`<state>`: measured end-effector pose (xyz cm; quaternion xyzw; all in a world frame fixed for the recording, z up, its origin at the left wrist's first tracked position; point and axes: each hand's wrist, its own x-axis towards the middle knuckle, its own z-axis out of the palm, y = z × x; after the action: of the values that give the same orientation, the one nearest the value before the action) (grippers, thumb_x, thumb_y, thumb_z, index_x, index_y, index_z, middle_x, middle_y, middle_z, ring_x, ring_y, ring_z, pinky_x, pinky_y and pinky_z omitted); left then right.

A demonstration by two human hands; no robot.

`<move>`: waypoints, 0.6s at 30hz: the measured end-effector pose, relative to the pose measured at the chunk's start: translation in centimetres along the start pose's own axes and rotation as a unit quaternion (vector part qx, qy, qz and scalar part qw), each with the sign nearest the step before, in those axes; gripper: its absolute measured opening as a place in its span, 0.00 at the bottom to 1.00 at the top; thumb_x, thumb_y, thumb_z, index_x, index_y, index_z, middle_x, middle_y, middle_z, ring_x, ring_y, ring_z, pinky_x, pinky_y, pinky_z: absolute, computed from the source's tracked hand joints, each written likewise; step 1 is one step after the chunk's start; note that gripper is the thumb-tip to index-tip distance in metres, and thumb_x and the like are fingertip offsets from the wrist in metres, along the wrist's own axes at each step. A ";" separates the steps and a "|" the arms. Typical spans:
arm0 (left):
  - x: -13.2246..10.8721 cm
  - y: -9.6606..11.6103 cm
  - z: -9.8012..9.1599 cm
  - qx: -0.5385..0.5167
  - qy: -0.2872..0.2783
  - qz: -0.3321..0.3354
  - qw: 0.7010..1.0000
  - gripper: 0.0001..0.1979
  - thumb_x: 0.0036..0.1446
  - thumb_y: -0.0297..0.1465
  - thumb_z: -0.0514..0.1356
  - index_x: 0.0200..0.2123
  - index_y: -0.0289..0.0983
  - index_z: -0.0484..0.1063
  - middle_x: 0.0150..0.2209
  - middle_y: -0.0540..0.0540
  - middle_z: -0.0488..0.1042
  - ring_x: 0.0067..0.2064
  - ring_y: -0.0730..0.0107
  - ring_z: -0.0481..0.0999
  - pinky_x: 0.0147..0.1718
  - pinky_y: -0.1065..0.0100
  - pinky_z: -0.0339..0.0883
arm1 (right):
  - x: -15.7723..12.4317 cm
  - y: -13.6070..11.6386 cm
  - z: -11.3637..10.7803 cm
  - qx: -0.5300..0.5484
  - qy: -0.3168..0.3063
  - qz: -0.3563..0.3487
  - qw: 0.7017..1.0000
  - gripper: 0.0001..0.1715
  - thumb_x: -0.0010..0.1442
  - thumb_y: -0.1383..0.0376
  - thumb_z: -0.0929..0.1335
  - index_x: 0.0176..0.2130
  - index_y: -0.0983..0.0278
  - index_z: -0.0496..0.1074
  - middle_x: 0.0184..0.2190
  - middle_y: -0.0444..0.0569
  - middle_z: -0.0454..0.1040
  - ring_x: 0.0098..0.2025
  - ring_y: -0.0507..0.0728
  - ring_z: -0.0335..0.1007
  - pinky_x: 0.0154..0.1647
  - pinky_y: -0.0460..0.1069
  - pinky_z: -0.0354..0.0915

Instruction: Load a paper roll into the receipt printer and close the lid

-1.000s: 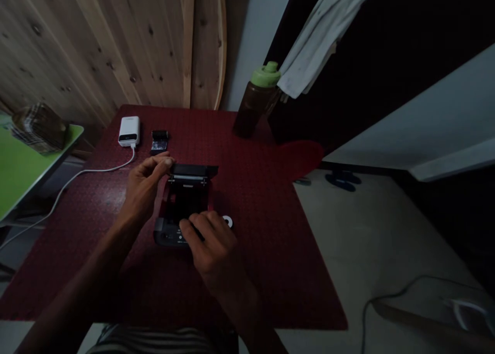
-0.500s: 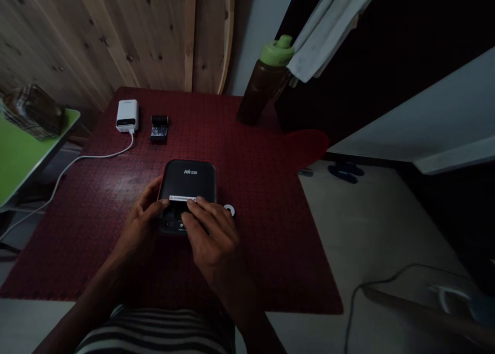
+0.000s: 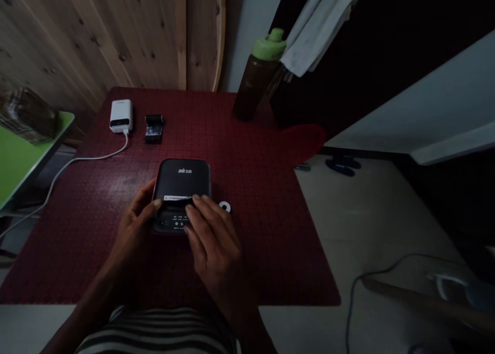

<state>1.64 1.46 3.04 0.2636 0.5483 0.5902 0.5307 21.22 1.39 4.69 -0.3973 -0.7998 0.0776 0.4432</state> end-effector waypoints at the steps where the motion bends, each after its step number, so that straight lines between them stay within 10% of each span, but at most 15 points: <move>1: -0.3 0.0 -0.2 -0.003 -0.003 -0.005 1.000 0.33 0.62 0.44 0.76 0.69 0.45 0.78 0.69 0.40 0.81 0.71 0.45 0.79 0.70 0.49 0.73 | -0.5 -0.1 -0.3 -0.006 0.020 0.015 1.000 0.20 0.78 0.74 0.71 0.65 0.65 0.79 0.61 0.59 0.87 0.67 0.61 0.84 0.70 0.58 0.80; 8: -1.0 0.6 -1.3 0.034 -0.009 -0.005 0.999 0.32 0.59 0.38 0.75 0.66 0.44 0.81 0.67 0.41 0.83 0.70 0.45 0.80 0.65 0.53 0.75 | -4.2 -0.2 -0.1 0.000 0.037 0.161 0.986 0.28 0.78 0.59 0.75 0.72 0.60 0.73 0.61 0.60 0.85 0.52 0.62 0.89 0.49 0.56 0.88; 18: -1.1 1.4 0.1 -0.013 0.040 -0.056 0.998 0.31 0.51 0.37 0.75 0.60 0.42 0.82 0.58 0.43 0.86 0.51 0.54 0.87 0.45 0.62 0.79 | -4.5 0.3 0.9 -0.018 -0.002 0.180 0.983 0.29 0.78 0.57 0.74 0.73 0.59 0.72 0.60 0.60 0.86 0.58 0.66 0.88 0.58 0.60 0.87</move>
<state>1.65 0.69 4.65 0.2019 0.5754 0.5763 0.5440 22.02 -1.35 1.14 -0.5430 -0.7170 0.1424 0.4133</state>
